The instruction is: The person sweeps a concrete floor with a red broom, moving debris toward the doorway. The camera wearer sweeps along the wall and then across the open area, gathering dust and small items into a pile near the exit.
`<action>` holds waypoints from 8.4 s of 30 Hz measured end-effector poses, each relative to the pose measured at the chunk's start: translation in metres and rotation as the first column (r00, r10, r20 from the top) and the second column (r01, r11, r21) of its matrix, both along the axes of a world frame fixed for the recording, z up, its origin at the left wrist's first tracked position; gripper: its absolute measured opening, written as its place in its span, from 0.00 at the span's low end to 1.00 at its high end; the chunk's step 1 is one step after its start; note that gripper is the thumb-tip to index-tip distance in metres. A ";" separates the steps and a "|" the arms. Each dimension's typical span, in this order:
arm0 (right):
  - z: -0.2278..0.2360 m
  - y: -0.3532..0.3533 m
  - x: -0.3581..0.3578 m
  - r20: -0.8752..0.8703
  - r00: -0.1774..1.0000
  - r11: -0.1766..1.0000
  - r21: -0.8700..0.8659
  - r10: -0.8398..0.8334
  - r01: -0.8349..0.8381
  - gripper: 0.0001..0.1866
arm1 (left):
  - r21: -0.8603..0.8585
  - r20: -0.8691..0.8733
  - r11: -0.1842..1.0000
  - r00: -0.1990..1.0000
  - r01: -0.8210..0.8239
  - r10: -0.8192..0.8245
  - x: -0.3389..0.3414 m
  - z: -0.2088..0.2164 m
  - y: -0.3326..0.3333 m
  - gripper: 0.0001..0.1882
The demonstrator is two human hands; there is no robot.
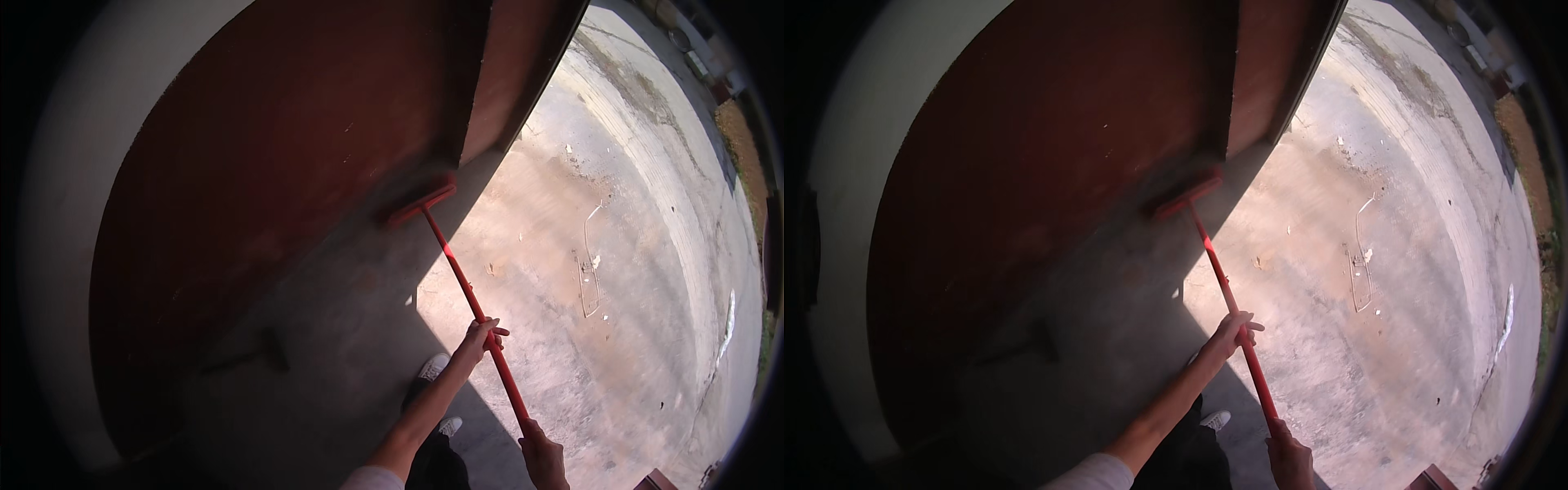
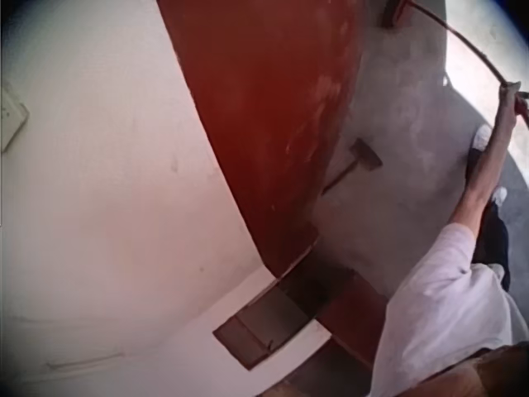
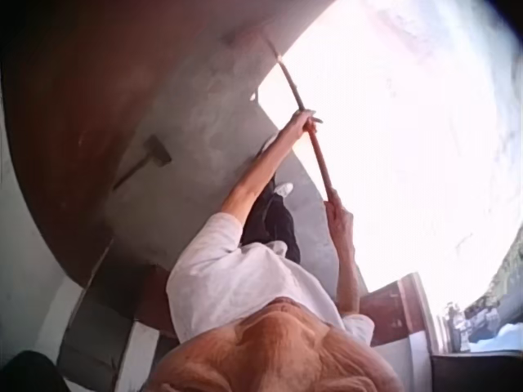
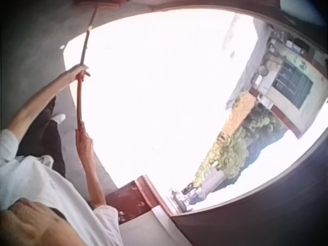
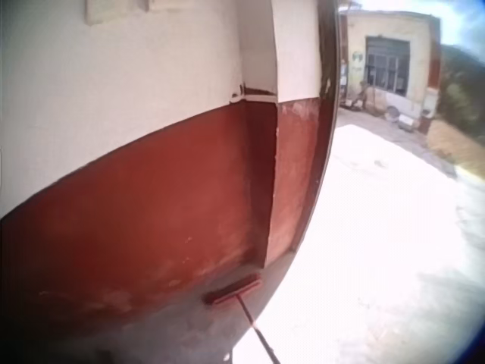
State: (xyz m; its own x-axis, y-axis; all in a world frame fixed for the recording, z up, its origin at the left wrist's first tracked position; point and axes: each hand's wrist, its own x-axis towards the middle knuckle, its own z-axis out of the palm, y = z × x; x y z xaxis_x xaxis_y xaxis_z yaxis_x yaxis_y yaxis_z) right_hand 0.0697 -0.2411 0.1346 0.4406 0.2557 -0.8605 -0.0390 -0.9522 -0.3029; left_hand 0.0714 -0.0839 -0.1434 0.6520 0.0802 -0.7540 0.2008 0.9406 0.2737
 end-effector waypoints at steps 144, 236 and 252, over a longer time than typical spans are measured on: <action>-0.048 -0.164 -0.293 -0.640 -0.235 -0.292 -0.017 -0.732 0.956 0.19 | -0.014 -0.264 0.486 0.466 0.874 -0.845 -0.176 0.040 -0.197 0.14; -0.109 -0.648 -0.550 0.118 -0.523 -0.446 0.386 -0.844 0.808 0.16 | 0.172 -0.231 -0.304 -0.261 0.937 -0.937 -0.360 -0.023 -0.878 0.08; -0.095 -0.820 -0.531 -0.172 -0.613 -0.633 0.101 -0.771 0.767 0.21 | 0.015 -0.202 -0.228 -0.221 0.973 -0.954 -0.373 -0.026 -1.025 0.12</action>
